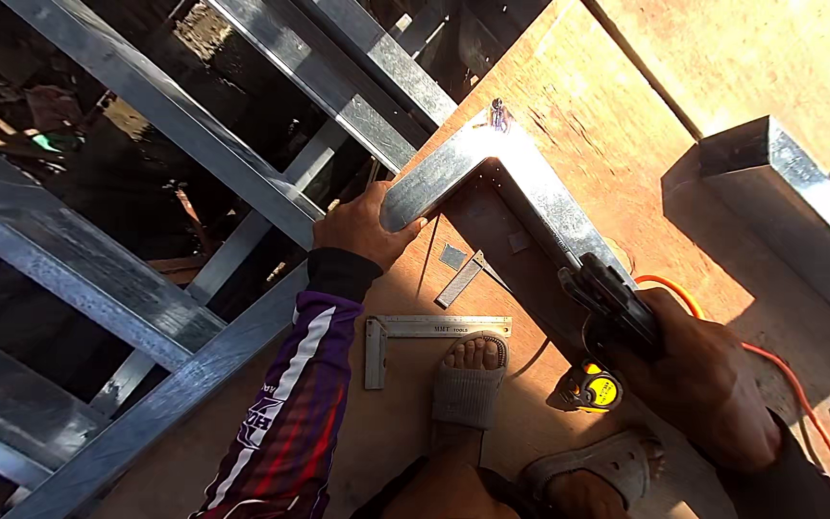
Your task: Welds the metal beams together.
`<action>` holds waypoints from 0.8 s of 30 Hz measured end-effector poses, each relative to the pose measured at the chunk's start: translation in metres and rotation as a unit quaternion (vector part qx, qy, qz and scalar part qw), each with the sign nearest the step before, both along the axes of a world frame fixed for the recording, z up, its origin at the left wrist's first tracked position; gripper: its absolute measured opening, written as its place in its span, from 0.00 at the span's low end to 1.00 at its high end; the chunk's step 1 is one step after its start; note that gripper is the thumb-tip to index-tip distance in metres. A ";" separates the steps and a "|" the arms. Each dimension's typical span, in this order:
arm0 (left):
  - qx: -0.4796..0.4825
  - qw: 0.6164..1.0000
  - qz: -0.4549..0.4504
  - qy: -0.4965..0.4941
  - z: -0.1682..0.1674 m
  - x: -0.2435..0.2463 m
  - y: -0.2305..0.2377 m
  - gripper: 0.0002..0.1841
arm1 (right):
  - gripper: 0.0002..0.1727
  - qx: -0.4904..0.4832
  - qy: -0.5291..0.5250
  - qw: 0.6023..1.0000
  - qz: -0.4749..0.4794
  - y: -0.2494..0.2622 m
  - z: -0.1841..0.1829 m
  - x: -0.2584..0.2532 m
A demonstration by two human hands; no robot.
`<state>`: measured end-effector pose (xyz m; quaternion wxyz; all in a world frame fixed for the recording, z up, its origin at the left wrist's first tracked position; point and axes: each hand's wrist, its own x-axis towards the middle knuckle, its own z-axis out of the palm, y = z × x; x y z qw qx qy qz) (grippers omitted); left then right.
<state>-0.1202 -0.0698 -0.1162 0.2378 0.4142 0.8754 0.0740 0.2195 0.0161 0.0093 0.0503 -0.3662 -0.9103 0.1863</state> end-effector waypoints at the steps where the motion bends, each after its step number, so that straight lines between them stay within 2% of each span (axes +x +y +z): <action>1: 0.002 1.000 -0.001 0.002 0.000 0.000 0.000 0.41 | 0.19 -0.001 0.000 1.000 -0.001 0.000 0.000 0.000; 24: 0.001 1.000 -0.002 0.010 -0.002 -0.001 0.000 0.41 | 0.20 0.004 0.000 1.000 -0.002 0.003 -0.002 -0.003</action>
